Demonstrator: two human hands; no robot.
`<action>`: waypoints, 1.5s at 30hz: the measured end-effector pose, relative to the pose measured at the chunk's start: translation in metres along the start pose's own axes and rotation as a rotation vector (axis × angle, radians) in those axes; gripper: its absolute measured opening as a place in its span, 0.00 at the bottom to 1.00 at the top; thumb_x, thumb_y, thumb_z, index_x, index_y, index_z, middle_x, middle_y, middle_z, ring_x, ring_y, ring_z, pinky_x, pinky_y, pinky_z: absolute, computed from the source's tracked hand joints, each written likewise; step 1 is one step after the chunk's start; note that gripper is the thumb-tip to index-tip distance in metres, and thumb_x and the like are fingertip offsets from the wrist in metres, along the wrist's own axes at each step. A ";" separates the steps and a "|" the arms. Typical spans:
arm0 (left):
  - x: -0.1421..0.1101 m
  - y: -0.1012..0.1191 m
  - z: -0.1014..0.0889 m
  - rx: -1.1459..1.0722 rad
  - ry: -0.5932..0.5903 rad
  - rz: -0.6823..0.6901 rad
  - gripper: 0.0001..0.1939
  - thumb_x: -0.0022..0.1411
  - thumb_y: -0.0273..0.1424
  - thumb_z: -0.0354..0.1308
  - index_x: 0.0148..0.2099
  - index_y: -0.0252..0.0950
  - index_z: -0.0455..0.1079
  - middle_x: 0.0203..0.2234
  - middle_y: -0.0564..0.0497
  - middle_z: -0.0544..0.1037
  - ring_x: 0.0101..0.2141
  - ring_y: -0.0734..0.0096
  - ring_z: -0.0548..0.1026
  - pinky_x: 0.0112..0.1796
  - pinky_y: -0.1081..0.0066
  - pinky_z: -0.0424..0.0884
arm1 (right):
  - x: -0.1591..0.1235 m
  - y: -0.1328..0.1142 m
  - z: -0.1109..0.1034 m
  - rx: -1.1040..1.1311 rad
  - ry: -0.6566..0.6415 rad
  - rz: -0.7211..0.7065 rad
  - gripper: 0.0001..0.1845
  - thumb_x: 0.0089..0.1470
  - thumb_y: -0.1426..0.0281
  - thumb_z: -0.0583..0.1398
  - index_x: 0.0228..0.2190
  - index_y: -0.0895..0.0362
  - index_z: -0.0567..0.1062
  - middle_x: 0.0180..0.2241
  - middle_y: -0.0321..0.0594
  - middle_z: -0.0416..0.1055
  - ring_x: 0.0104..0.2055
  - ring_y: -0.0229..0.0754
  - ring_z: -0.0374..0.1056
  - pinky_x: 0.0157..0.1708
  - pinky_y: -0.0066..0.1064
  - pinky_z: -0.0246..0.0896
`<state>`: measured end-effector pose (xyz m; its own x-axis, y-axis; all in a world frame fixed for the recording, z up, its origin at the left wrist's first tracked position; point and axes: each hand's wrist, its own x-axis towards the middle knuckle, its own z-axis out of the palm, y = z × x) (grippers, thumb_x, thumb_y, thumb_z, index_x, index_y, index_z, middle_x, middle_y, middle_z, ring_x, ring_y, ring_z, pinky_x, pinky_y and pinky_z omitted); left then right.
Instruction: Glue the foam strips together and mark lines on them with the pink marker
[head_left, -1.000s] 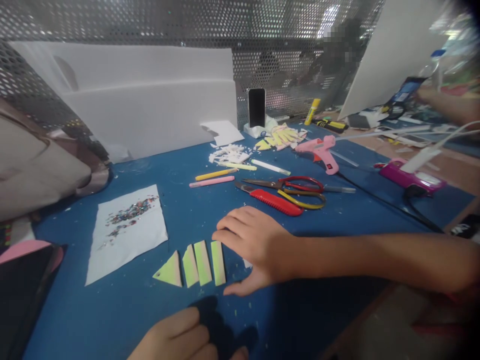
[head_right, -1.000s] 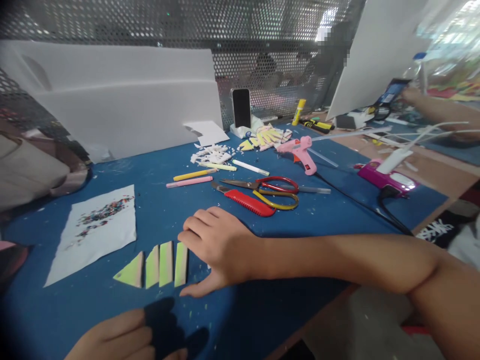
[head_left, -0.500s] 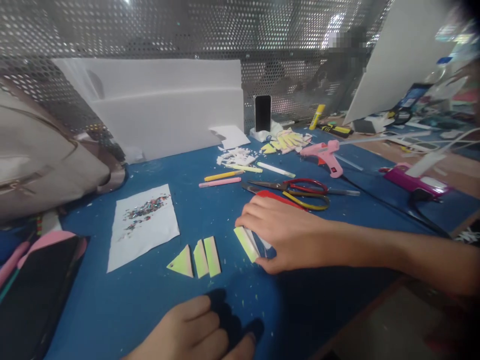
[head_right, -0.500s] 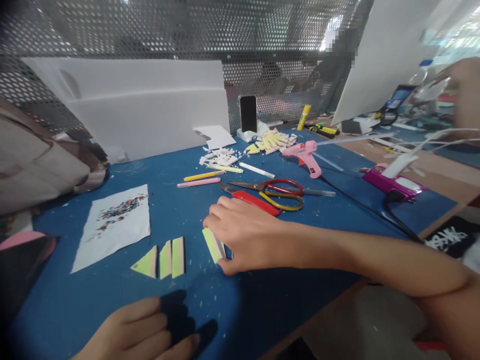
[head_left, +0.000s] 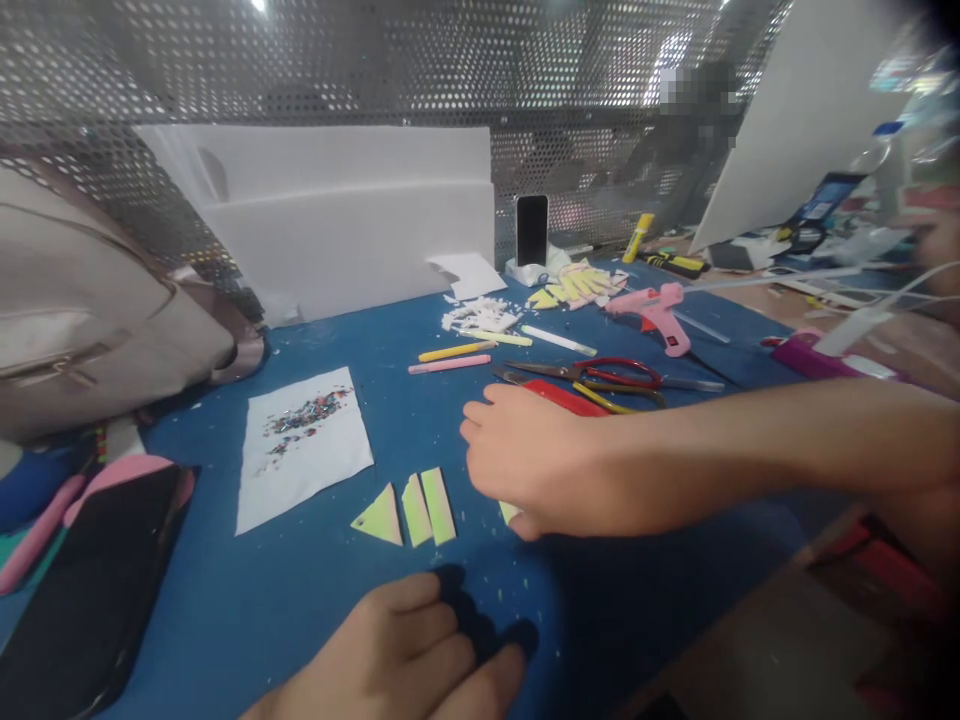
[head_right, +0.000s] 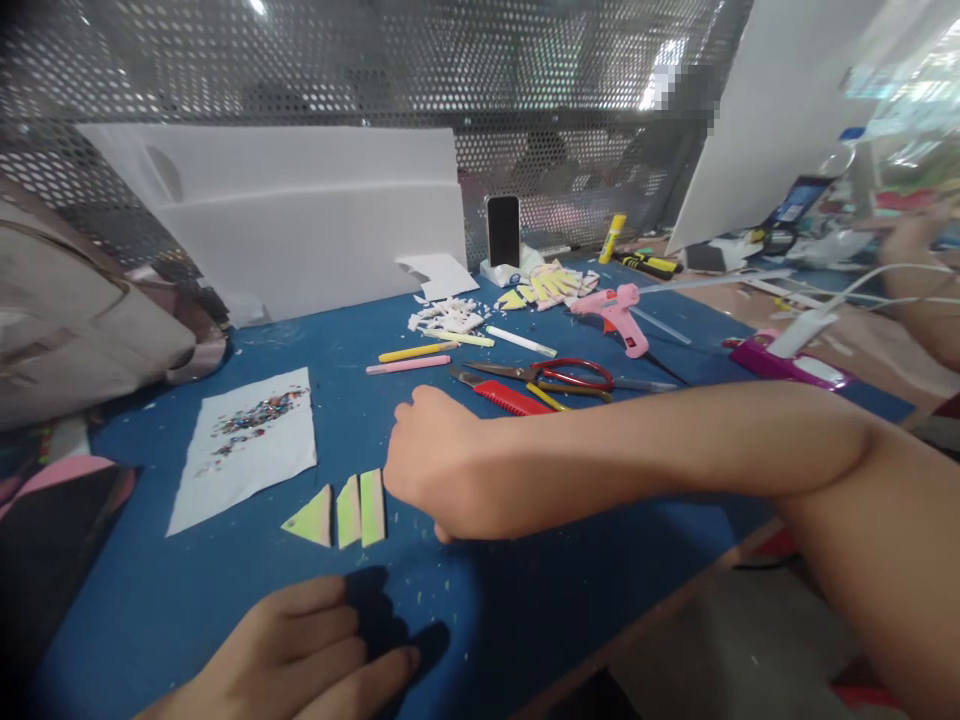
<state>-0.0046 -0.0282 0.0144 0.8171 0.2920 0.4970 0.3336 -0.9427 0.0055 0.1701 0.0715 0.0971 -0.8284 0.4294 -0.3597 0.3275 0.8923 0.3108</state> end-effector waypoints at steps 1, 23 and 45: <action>0.000 0.000 0.000 -0.008 0.003 0.011 0.15 0.71 0.21 0.44 0.48 0.30 0.72 0.21 0.55 0.75 0.20 0.71 0.73 0.31 0.65 0.75 | 0.006 -0.002 0.000 -0.011 -0.007 0.015 0.22 0.36 0.53 0.73 0.17 0.55 0.72 0.23 0.44 0.68 0.30 0.48 0.63 0.27 0.37 0.56; 0.005 -0.003 0.003 -0.041 0.039 0.039 0.14 0.71 0.21 0.43 0.45 0.28 0.71 0.17 0.55 0.71 0.16 0.72 0.65 0.21 0.68 0.62 | -0.015 0.010 0.047 0.311 0.248 0.052 0.32 0.50 0.49 0.66 0.45 0.62 0.73 0.45 0.47 0.70 0.45 0.51 0.64 0.35 0.38 0.60; 0.003 -0.003 0.004 -0.044 0.043 0.030 0.15 0.72 0.23 0.42 0.46 0.29 0.71 0.18 0.55 0.71 0.17 0.73 0.65 0.22 0.68 0.63 | 0.012 0.003 0.040 0.419 0.338 -0.014 0.31 0.50 0.56 0.66 0.49 0.63 0.69 0.46 0.49 0.68 0.47 0.52 0.61 0.39 0.41 0.63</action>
<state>-0.0017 -0.0237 0.0128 0.8053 0.2575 0.5340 0.2878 -0.9573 0.0277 0.1794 0.0851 0.0587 -0.9115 0.4097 -0.0362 0.4113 0.9066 -0.0941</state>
